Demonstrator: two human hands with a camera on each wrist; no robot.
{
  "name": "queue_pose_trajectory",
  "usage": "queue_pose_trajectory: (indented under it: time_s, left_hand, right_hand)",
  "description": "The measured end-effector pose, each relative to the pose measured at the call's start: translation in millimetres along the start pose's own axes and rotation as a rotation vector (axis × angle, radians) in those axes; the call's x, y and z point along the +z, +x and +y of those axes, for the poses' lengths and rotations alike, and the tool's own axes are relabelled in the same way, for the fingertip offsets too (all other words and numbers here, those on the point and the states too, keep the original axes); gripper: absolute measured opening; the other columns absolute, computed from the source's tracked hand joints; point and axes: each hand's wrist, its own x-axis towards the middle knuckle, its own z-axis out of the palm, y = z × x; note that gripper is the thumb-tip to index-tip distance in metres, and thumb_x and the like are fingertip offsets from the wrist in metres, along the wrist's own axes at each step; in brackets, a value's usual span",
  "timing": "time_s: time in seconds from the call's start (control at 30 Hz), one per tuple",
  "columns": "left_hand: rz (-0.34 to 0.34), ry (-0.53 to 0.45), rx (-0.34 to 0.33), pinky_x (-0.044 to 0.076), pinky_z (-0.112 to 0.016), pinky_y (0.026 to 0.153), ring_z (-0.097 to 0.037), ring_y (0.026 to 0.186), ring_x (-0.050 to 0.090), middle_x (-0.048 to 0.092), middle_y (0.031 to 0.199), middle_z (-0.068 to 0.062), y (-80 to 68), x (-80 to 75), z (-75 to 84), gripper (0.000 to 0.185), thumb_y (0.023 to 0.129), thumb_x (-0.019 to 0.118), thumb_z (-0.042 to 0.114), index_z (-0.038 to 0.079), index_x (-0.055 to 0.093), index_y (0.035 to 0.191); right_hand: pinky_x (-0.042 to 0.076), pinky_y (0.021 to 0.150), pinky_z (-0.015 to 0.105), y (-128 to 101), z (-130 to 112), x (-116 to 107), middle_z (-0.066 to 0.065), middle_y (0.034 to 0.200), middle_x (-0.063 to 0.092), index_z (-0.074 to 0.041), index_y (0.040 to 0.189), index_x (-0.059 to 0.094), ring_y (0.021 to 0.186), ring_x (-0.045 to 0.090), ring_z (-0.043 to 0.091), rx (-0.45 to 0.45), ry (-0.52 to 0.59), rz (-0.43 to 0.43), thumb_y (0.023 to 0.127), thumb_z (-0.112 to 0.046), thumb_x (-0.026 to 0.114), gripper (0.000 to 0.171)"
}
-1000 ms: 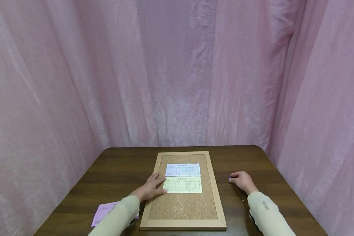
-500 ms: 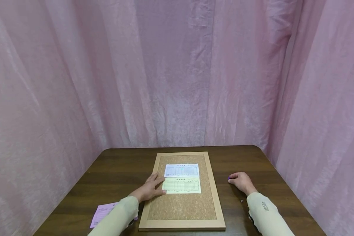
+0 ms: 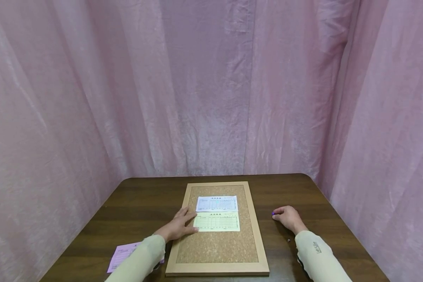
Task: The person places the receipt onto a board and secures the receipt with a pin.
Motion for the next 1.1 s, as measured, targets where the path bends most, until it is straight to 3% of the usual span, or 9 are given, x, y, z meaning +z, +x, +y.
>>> queue_pose_trajectory:
  time_s: [0.33, 1.1]
  left_hand:
    - [-0.001, -0.008, 0.013, 0.02, -0.065, 0.112, -0.041, 0.149, 0.005, 0.012, 0.162, -0.023, 1.3, 2.9, -1.1, 0.07, 0.09, 0.072, 0.042, 0.013, 0.047, 0.148]
    - [-0.005, -0.027, 0.019, 0.017, -0.065, 0.113, -0.041, 0.149, 0.003, 0.01, 0.163, -0.023, -1.2, -1.6, 0.0, 0.07, 0.09, 0.072, 0.041, 0.012, 0.046, 0.149]
  right_hand:
    - [0.047, 0.092, 0.053, 3.7, 0.5, -1.2, 0.025, 0.115, 0.066, 0.008, 0.114, 0.068, 0.11, 0.06, 0.044, -0.003, -0.003, 0.002, 0.089, -0.006, 0.071, 0.029]
    - [0.048, 0.091, 0.055, -1.8, -4.0, -6.1, 0.025, 0.111, 0.068, 0.01, 0.112, 0.067, 0.106, 0.062, 0.043, 0.004, -0.021, -0.008, 0.088, -0.005, 0.071, 0.028]
